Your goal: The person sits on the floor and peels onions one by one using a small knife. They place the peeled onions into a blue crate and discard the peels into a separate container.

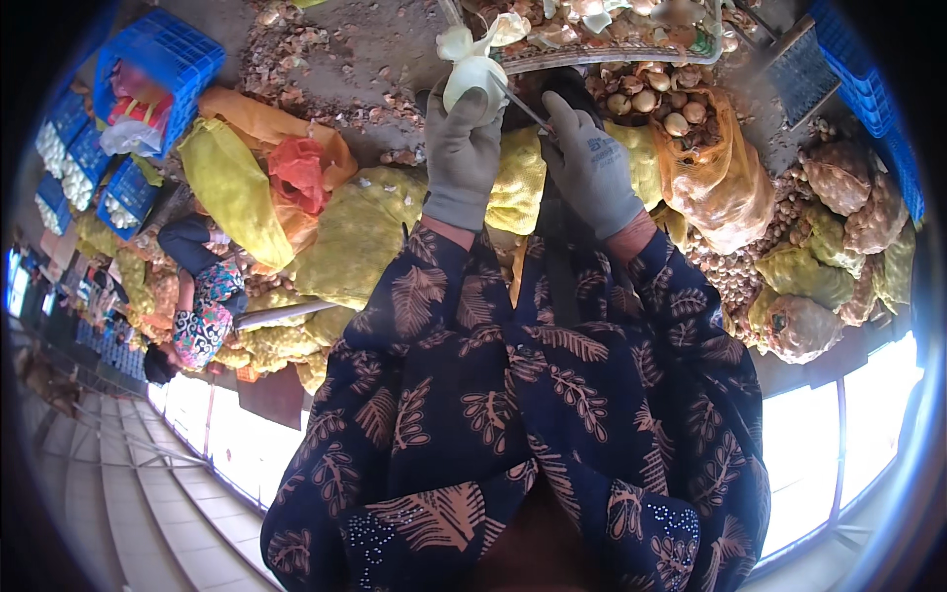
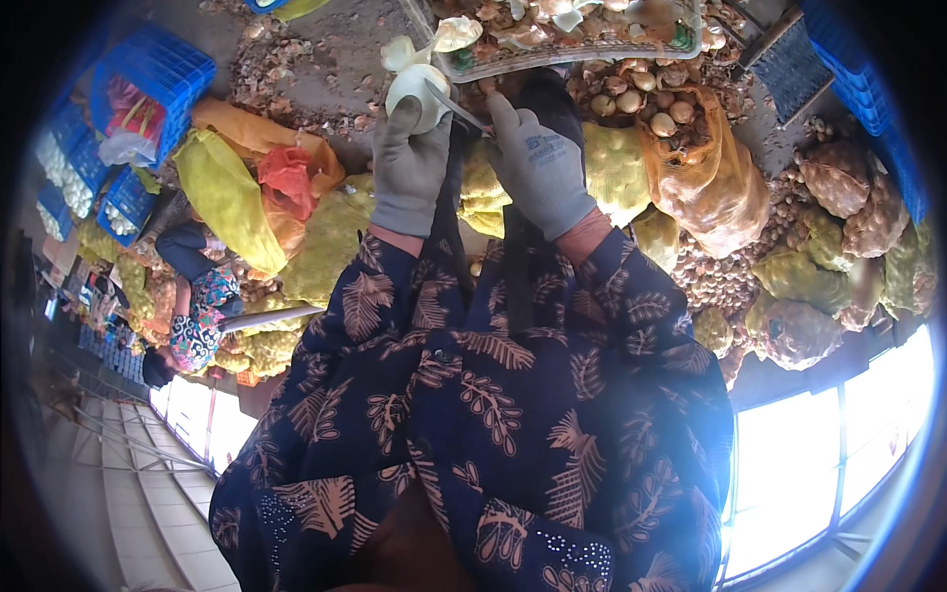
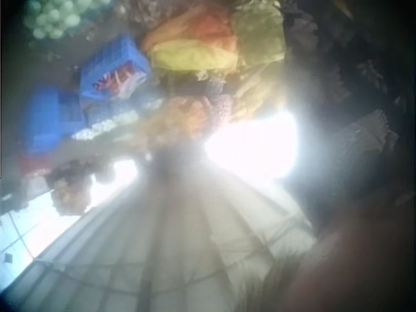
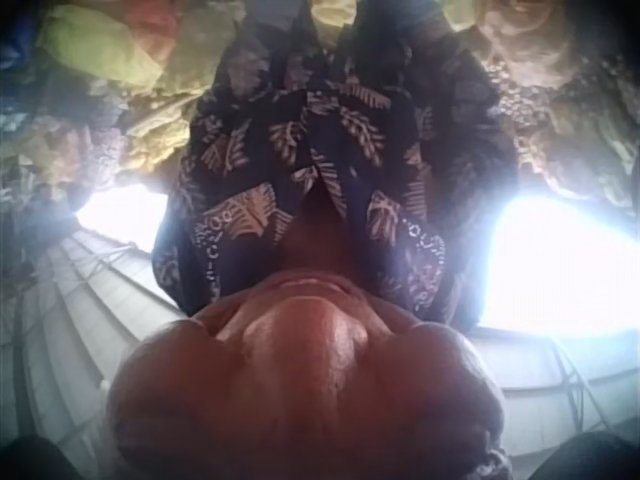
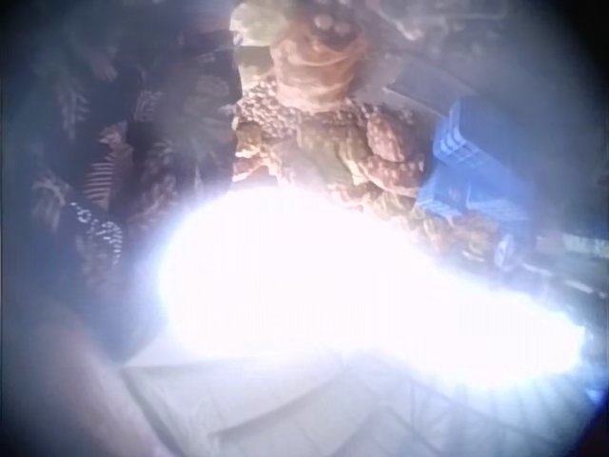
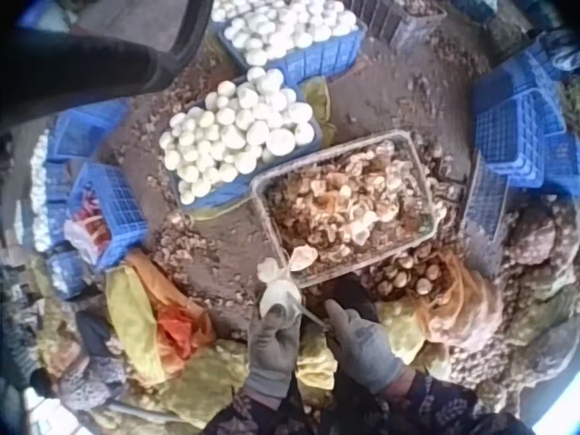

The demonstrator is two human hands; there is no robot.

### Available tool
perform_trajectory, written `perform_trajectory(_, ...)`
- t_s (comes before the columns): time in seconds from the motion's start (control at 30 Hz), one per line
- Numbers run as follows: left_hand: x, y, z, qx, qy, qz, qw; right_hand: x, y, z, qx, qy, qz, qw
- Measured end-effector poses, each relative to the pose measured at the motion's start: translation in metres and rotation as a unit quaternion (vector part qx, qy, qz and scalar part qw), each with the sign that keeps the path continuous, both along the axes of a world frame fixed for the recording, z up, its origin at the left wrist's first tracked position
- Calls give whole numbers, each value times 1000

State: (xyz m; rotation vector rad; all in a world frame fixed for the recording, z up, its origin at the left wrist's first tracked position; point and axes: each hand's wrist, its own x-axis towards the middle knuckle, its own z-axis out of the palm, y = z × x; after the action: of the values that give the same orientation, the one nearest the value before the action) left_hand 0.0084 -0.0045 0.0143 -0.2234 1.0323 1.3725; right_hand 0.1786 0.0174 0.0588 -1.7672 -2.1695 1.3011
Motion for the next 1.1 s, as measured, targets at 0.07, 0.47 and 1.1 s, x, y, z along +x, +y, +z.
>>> perform_trajectory(0.07, 4, 0, 3, 12, 37, -14, 999, 2, -2, -6, 4, 17, -13, 1000)
perform_trajectory(0.47, -11, -4, -21, 15, -59, -49, 997, 19, 18, -1, -205, 116, -102, 967)
perform_trajectory(1.1, -24, 5, 43, 25, -22, -278, 960, -22, 36, 2, -281, 294, -392, 825)
